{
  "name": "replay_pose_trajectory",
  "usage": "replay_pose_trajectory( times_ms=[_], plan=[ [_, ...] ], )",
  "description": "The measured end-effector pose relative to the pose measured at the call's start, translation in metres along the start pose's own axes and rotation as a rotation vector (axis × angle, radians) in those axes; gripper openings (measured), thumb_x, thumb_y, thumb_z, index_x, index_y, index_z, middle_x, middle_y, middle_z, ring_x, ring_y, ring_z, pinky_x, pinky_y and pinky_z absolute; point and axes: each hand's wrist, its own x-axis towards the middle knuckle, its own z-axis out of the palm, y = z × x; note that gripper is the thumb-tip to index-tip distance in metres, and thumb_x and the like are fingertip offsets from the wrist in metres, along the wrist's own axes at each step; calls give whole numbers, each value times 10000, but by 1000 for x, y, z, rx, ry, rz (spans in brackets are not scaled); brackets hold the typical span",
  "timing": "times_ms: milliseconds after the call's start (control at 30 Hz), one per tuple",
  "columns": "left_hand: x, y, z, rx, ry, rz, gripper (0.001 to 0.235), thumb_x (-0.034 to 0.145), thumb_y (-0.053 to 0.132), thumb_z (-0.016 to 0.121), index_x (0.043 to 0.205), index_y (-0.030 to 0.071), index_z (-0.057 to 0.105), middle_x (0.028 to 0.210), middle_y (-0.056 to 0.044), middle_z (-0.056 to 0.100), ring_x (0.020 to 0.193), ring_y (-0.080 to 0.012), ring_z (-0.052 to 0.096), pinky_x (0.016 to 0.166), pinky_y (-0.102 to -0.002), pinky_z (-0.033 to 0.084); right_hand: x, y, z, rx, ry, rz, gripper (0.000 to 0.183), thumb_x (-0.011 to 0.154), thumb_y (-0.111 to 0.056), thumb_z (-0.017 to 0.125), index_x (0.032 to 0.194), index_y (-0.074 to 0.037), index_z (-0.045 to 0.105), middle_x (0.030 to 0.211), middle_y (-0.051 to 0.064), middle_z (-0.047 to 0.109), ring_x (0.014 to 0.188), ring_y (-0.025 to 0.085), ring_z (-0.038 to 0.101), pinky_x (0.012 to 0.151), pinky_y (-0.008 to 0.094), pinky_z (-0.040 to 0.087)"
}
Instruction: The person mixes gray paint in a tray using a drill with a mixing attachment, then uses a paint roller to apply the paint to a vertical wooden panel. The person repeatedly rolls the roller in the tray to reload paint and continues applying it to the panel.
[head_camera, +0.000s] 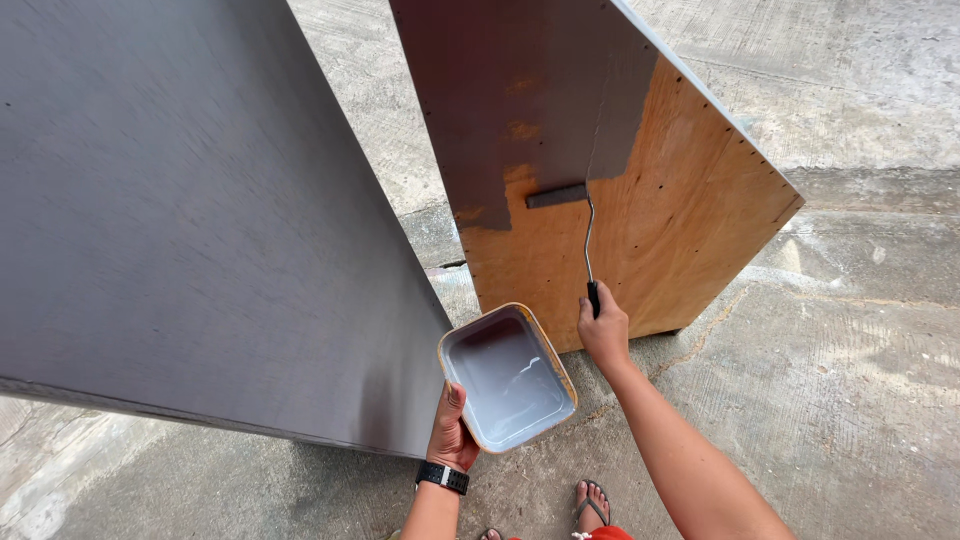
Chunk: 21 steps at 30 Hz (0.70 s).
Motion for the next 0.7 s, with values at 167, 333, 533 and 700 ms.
replay_pose_trajectory(
  times_ms=[167,333,533,700],
  plan=[
    [-13,3,-10,-6,1,15,841,760,484,819,1481,99,624,1459,-174,691,1337,-415,652,1134,-617,537,-19,19,5,-94,-98,160,396,1036,-302,609,1401,-165,681,1112,162,799,1034,392,732,908,468,538],
    [-20,10,-15,1,-5,18,855,750,485,826,1487,104,618,1467,-174,686,1343,-420,649,1127,-632,543,-25,8,-3,-113,-134,224,429,1044,-330,580,1411,-141,700,1139,165,805,1057,367,726,926,468,534],
    [-22,10,-21,-23,14,13,840,764,454,819,1501,107,615,1492,-184,679,1355,-423,646,1125,-635,540,4,-91,-21,-11,108,-265,360,1061,-245,668,1397,-121,707,1044,66,795,898,260,724,837,415,540],
    [-20,7,-29,-37,27,23,859,767,474,816,1512,94,622,1470,-175,703,1347,-385,653,1155,-603,528,37,-161,-20,60,177,-495,369,1076,-167,656,1442,-124,655,1010,18,741,799,237,663,780,376,548]
  ],
)
